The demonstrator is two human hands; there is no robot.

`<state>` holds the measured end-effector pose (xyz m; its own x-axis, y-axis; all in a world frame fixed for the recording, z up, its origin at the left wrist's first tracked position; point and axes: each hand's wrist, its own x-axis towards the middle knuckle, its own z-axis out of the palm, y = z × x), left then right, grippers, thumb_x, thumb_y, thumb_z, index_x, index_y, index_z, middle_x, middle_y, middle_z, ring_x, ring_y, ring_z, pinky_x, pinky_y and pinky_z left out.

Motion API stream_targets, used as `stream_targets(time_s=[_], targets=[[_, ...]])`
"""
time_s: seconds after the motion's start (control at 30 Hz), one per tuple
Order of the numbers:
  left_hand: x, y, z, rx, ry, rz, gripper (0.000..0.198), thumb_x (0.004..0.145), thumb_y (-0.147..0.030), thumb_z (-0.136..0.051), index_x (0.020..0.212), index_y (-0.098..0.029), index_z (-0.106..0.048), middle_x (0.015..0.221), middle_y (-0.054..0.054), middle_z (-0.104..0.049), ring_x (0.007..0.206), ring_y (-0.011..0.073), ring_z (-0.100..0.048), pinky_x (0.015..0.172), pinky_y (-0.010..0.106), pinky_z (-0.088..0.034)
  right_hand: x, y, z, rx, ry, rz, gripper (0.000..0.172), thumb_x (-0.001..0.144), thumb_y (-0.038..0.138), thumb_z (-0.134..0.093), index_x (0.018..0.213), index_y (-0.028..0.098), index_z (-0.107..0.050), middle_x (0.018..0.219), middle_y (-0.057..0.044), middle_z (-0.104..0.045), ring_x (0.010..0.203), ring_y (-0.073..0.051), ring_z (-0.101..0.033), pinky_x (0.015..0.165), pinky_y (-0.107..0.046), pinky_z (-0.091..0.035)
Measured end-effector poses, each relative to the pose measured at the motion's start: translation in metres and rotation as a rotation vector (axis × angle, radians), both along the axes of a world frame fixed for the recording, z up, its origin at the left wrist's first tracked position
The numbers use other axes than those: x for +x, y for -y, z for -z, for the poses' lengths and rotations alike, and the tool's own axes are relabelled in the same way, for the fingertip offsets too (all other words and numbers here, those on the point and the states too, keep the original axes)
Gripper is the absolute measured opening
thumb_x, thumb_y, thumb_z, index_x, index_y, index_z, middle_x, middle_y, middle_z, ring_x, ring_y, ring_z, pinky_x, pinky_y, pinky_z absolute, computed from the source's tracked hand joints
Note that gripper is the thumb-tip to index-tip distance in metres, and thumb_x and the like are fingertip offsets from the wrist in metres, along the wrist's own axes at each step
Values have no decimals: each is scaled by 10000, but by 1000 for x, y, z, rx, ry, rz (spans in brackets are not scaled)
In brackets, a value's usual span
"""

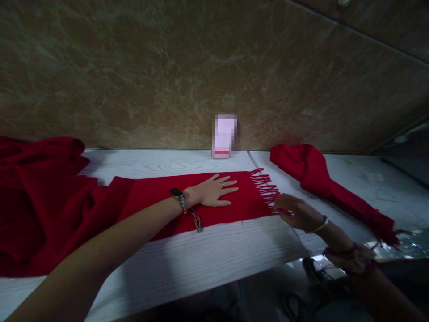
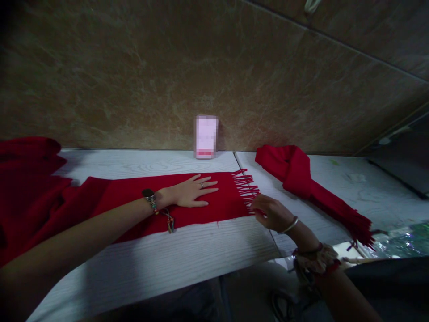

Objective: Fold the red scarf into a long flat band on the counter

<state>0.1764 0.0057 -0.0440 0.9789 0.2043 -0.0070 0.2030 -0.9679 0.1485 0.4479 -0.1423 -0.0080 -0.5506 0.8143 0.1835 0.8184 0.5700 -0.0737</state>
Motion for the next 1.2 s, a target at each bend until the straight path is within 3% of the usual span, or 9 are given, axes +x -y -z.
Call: stream_targets(time_s=[0.1, 0.3, 0.57, 0.7, 0.87, 0.97, 1.03, 1.1, 1.2], targets=[[0, 0, 0, -1, 9, -6, 563, 871, -503, -356, 1365, -239, -298, 1453, 52, -246, 1338, 263, -152, 1064, 460, -96, -1, -3, 3, -89, 84, -16, 222, 663, 27, -424, 661, 188, -577, 661, -43, -609, 647, -152, -574, 605, -265, -483], [0, 1, 0, -15, 5, 7, 562, 876, -494, -355, 1366, -224, -295, 1456, 60, -232, 1341, 270, -133, 1059, 489, -103, 42, 5, 5, -17, 109, 112, 190, 698, 84, -442, 681, 186, -601, 655, -53, -631, 612, -161, -592, 584, -283, -491], [-1, 4, -4, -4, -18, -16, 558, 884, -486, -358, 1368, -217, -294, 1456, 64, -231, 1343, 264, -129, 1059, 496, -105, -20, -9, 3, -101, 4, -18, 201, 694, 63, -432, 746, 189, -579, 744, -58, -621, 714, -165, -580, 643, -290, -494], [-8, 6, -7, -10, -42, -66, 558, 893, -504, -326, 1374, -221, -289, 1461, 71, -213, 1344, 265, -125, 1056, 497, -106, -11, -10, 3, -166, 91, 26, 250, 637, 16, -417, 725, 188, -575, 736, -53, -622, 697, -164, -580, 635, -287, -490], [-34, 6, -13, -25, -56, -128, 596, 889, -549, -285, 1391, -228, -251, 1472, 72, -175, 1344, 284, -114, 1055, 499, -93, 7, -14, -3, -61, 81, 17, 215, 698, 59, -425, 738, 181, -598, 747, -77, -627, 705, -183, -595, 637, -313, -511], [-56, 7, -19, -16, -67, -206, 602, 899, -548, -252, 1400, -217, -218, 1476, 72, -158, 1347, 270, -99, 1063, 476, -83, -20, -29, -2, 53, -18, -26, 234, 788, 162, -432, 946, 159, -605, 934, -118, -637, 914, -224, -586, 798, -390, -495], [-72, 8, -21, -13, -83, -273, 632, 897, -557, -243, 1409, -190, -182, 1479, 88, -134, 1348, 272, -83, 1065, 473, -74, -51, -42, 4, 82, -40, -6, 366, 832, 270, -435, 1162, 135, -518, 1160, -149, -571, 1147, -262, -469, 935, -456, -410], [-89, 10, -20, -10, -89, -326, 686, 886, -582, -238, 1419, -164, -126, 1480, 110, -106, 1349, 279, -67, 1065, 475, -67, -82, -55, 14, 7, 14, 11, 571, 831, 410, -453, 1310, 109, -377, 1354, -162, -410, 1302, -298, -256, 1018, -503, -295], [-112, 15, -15, 2, -101, -376, 763, 861, -625, -237, 1423, -138, -66, 1476, 138, -83, 1348, 290, -50, 1061, 482, -64, -113, -69, 28, -162, 112, 40, 754, 808, 552, -427, 1387, 108, -238, 1445, -165, -248, 1338, -317, -120, 1042, -539, -204]])
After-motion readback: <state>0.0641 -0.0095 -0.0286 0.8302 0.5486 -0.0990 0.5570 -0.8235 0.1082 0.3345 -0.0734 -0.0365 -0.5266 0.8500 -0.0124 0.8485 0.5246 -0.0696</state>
